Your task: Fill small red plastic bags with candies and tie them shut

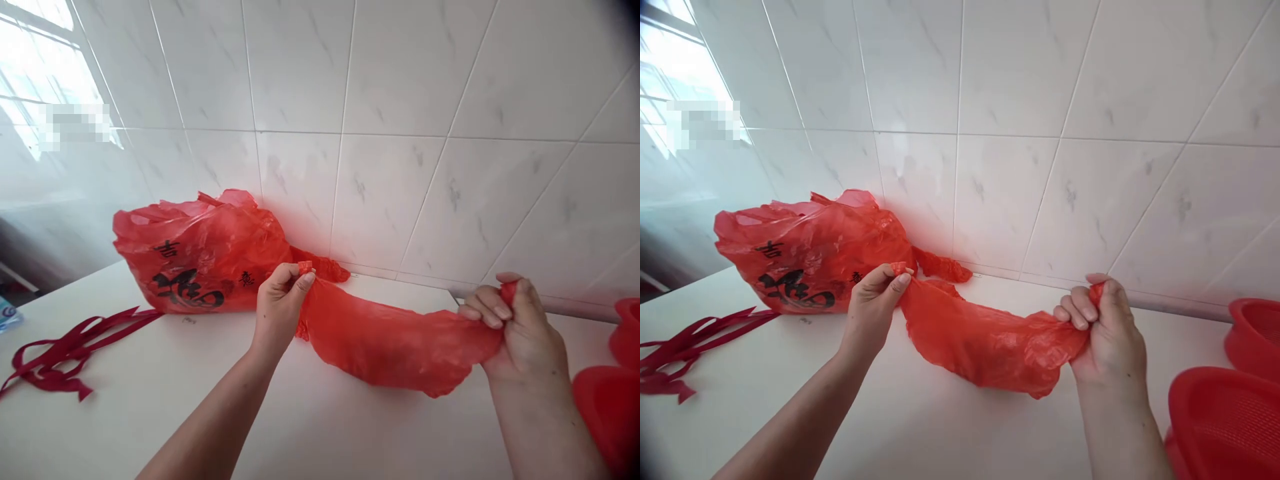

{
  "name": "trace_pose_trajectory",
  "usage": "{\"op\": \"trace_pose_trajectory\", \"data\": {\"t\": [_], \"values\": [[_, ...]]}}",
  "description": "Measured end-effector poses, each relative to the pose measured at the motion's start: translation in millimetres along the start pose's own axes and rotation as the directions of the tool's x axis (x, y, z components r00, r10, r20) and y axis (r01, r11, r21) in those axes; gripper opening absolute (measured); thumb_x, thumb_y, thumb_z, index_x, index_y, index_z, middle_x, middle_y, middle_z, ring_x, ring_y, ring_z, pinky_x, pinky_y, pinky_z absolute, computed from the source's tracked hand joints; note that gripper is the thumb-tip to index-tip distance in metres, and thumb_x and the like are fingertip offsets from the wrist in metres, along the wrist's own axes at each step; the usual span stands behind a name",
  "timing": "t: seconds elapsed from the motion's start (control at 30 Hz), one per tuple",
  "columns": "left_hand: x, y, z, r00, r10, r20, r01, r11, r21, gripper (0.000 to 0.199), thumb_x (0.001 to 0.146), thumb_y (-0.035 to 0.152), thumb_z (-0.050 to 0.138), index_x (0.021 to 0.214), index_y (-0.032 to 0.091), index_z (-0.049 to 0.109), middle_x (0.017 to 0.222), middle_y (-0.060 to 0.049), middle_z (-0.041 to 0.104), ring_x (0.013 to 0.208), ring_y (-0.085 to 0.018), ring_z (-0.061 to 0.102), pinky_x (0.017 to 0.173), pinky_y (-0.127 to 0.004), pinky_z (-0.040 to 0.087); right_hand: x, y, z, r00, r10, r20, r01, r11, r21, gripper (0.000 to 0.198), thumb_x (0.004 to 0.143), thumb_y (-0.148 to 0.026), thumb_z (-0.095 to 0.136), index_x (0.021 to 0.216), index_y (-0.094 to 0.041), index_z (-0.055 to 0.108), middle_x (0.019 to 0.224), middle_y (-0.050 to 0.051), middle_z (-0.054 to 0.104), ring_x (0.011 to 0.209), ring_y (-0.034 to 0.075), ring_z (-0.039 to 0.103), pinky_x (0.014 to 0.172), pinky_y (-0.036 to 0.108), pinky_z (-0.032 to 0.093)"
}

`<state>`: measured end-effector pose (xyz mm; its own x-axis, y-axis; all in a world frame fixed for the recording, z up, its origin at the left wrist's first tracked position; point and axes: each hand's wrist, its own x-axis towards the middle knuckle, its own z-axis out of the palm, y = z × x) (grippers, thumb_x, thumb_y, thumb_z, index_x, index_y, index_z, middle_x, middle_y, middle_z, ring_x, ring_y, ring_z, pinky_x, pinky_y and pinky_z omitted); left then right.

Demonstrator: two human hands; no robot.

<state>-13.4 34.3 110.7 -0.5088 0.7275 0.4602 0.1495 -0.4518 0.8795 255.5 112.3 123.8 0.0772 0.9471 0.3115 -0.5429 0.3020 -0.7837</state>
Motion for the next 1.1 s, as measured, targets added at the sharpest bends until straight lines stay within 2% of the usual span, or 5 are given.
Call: {"op": "trace_pose_trajectory", "data": {"t": [0.27, 0.47, 0.63, 0.77, 1.1], "values": [[-5.0, 15.0, 57.5, 0.965, -0.132, 0.228, 0.184, 0.957, -0.224, 0.013, 0.081, 0.028, 0.063, 0.082, 0.017, 0.056, 0.067, 0.002, 0.057, 0.055, -0.008, 0.053, 0.053, -0.022, 0.048, -15.0, 15.7, 29.9, 0.966, 0.135, 0.219, -0.084, 0.97, -0.227, 0.05, 0.088, -0.059, 0.043, 0.107, -0.019, 0.064, 0.045, -0.006, 0.032, 0.041, 0.008, 0.026, 0.041, 0.022, 0.021], [-16.2, 10.8, 77.9, 0.897, -0.146, 0.418, 0.255, 0.941, -0.22, 0.022, 0.081, 0.028, 0.063, 0.1, 0.018, 0.058, 0.091, -0.006, 0.064, 0.079, -0.015, 0.061, 0.07, -0.029, 0.053, -24.0, 13.4, 42.5, 0.825, 0.451, 0.341, -0.19, 0.789, -0.584, 0.049, 0.084, -0.052, 0.055, 0.124, -0.023, 0.054, 0.065, -0.003, 0.049, 0.057, 0.012, 0.042, 0.05, 0.022, 0.032], [-24.8, -0.6, 76.6, 0.918, 0.031, 0.396, -0.082, 0.99, 0.112, 0.044, 0.069, 0.024, 0.075, 0.107, 0.025, 0.053, 0.112, -0.006, 0.057, 0.096, -0.019, 0.057, 0.077, -0.032, 0.051, -16.9, 33.2, 39.2, 0.876, 0.416, 0.243, -0.216, 0.79, -0.574, 0.038, 0.083, -0.055, 0.054, 0.075, -0.018, 0.055, 0.06, -0.003, 0.042, 0.053, 0.01, 0.035, 0.05, 0.023, 0.031], [-25.4, -9.2, 74.4, 0.814, 0.115, 0.569, -0.364, 0.865, 0.346, 0.029, 0.07, 0.015, 0.071, 0.095, 0.027, 0.061, 0.101, -0.002, 0.056, 0.089, -0.016, 0.055, 0.072, -0.028, 0.047, -17.5, 44.5, 38.1, 0.882, 0.4, 0.248, -0.23, 0.826, -0.514, 0.041, 0.086, -0.052, 0.05, 0.064, -0.019, 0.04, 0.058, -0.005, 0.031, 0.051, 0.009, 0.027, 0.044, 0.022, 0.023], [-14.5, -14.0, 67.9, 0.829, -0.01, 0.559, -0.3, 0.835, 0.461, 0.016, 0.083, 0.015, 0.053, 0.067, 0.02, 0.049, 0.074, 0.002, 0.056, 0.068, -0.013, 0.05, 0.06, -0.025, 0.038, 0.5, 37.0, 16.6, 0.68, 0.502, 0.535, -0.134, 0.802, -0.582, 0.037, 0.092, -0.045, 0.041, 0.073, -0.017, 0.055, 0.062, -0.002, 0.052, 0.049, 0.008, 0.033, 0.051, 0.024, 0.028]]}}
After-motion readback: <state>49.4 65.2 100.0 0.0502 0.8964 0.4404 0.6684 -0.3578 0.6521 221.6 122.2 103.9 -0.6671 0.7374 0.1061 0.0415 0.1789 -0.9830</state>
